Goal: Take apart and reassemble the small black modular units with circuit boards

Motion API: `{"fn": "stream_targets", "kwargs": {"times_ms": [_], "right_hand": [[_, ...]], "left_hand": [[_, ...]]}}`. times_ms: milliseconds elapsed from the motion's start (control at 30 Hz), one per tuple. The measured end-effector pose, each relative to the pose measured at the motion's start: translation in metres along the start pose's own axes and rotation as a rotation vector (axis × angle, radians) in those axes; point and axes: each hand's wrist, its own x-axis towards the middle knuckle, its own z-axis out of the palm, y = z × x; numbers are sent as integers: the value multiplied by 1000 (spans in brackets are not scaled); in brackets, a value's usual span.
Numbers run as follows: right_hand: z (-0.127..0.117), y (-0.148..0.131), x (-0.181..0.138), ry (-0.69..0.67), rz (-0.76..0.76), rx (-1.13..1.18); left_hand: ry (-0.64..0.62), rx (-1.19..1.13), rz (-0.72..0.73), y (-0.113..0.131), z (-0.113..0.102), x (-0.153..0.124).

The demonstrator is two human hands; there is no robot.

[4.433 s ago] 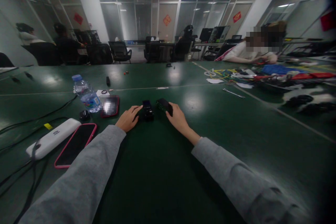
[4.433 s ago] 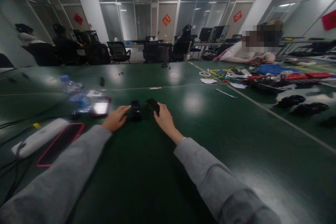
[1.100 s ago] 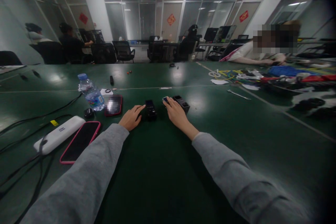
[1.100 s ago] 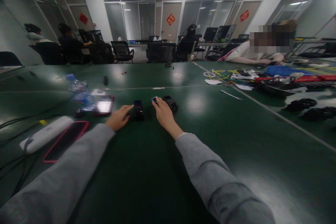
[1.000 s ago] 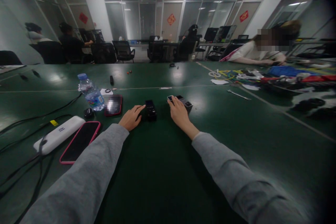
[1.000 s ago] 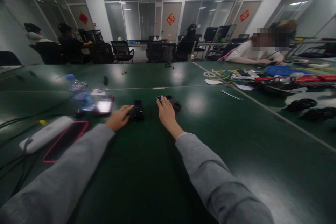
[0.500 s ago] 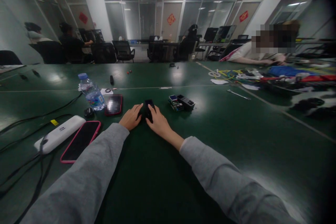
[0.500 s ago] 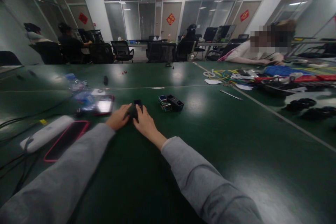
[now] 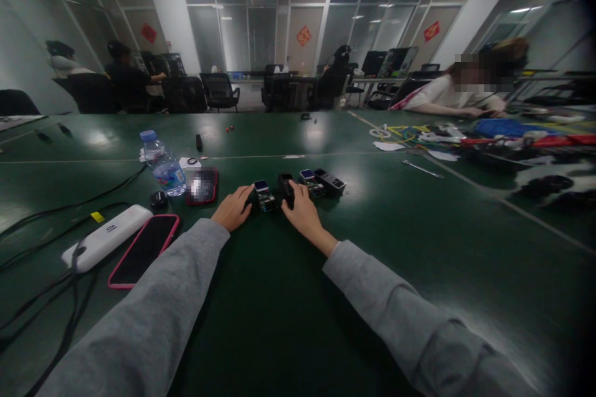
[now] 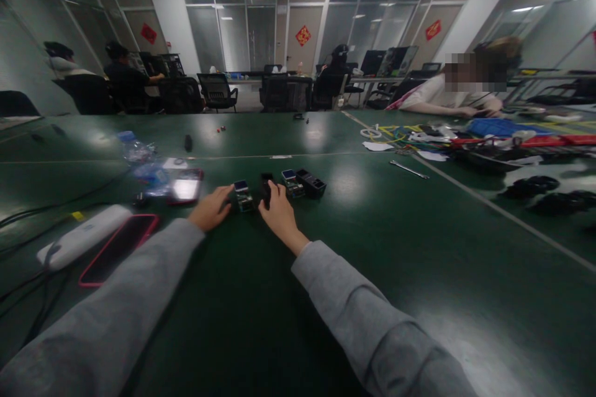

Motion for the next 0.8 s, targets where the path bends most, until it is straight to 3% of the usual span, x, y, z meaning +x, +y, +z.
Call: {"fn": "stream_targets", "kwargs": {"times_ms": [100,267,533,700,800], "right_hand": [[3,3,-1,-42,-37,-60],[-8,-9,-3,81,-159,-124],[-19,-28,-10,-141,-453,-93],[-18,-27,-11,-147,-477,-86],[-17,-25,-10,-132,-450,-89]], "left_hand": [[0,3,2,0,-1,0],[-3,-2,4,0,-1,0],[13,-26,22,-1,2,0],[40,-17,28,-3,3,1],[97,-35,36,10,-14,6]]}}
